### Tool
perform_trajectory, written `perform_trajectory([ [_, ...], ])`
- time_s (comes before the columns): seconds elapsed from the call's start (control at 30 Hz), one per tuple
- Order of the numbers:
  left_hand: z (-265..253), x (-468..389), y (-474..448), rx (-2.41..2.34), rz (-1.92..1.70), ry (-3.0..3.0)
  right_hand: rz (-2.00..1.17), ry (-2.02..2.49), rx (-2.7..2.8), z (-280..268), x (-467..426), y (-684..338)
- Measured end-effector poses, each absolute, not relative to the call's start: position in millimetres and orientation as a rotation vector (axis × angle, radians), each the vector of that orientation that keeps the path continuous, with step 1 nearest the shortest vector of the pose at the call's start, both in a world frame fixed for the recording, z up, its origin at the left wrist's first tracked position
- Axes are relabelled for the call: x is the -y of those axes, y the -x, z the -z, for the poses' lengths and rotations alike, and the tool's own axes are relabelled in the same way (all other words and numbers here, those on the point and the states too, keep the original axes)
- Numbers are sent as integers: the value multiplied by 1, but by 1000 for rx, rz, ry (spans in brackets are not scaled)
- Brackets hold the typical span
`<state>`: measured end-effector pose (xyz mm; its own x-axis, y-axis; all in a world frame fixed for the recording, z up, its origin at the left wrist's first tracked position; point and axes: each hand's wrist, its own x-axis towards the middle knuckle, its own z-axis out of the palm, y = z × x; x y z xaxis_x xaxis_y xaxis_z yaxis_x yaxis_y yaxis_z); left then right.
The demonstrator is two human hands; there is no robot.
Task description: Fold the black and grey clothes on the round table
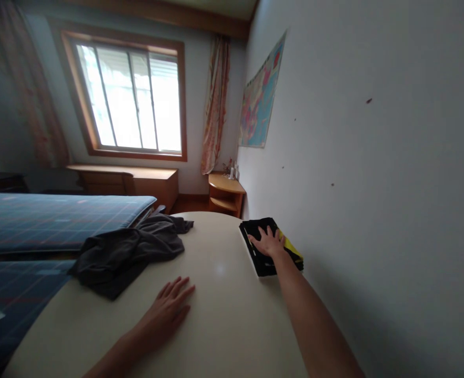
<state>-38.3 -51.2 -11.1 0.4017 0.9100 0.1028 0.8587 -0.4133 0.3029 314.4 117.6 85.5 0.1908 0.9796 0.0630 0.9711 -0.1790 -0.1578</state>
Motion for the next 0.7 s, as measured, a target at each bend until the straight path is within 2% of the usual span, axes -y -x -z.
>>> perform_trajectory([
  [0.17,5,53,37,-1590,-414,-2450,51,2256,1925,-84,-102,-297],
  [0.33,6,50,36,-1627,-528,-2435,208,1911,2115,-84,-63,-241],
  [0.43,2,40,43,-1845,-643,-2370,68,1844,2222,-62,-30,-203],
  [0.57,-6,29,74,-2411,-815,-2127,-185,1920,2262,-26,8,-175],
  [0.7,-3,28,103,-2643,-701,-1851,-246,1892,2214,-4,27,-176],
])
